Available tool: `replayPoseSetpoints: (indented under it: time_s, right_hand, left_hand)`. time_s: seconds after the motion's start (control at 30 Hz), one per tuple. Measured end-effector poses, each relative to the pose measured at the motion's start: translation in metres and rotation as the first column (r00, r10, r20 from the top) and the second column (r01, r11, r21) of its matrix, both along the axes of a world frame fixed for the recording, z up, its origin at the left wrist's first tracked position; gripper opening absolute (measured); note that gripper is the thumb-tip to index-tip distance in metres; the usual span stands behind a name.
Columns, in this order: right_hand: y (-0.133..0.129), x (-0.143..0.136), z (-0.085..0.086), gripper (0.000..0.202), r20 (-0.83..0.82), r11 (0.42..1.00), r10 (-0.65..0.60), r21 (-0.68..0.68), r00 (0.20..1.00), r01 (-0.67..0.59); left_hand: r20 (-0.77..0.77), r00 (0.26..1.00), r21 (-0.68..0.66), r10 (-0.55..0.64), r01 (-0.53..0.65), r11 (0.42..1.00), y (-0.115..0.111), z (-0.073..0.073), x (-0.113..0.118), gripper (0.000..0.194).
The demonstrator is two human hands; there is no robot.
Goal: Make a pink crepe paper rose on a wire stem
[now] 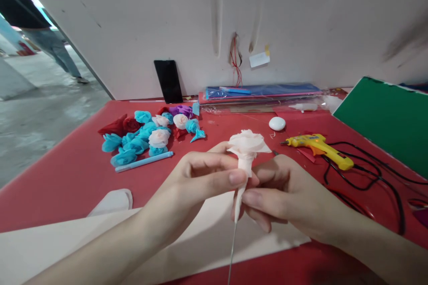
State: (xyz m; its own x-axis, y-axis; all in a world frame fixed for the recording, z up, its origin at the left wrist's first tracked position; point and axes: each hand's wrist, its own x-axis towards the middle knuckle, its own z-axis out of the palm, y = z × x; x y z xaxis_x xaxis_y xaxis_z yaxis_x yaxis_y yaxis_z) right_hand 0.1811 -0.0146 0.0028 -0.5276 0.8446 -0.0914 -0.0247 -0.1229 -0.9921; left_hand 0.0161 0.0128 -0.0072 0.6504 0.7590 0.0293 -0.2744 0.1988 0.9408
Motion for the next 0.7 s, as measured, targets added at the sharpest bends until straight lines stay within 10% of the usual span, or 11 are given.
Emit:
replayPoseSetpoints:
  time_s: [0.17,0.7]
  right_hand:
    - [-0.0002,-0.0009,0.0002,0.029,-0.055,1.0,0.014,-0.003,0.998,-0.014]
    - [-0.001,-0.0019,0.0016,0.022,0.018,1.0,-0.02,-0.017,1.0,0.02]
  left_hand:
    - [0.128,0.983,-0.102,-0.13,0.144,0.984,-0.0014,0.0023,0.0009,0.019]
    - [0.01,1.0,-0.076,-0.028,0.028,0.997,-0.0011,0.0037,0.0026,0.018]
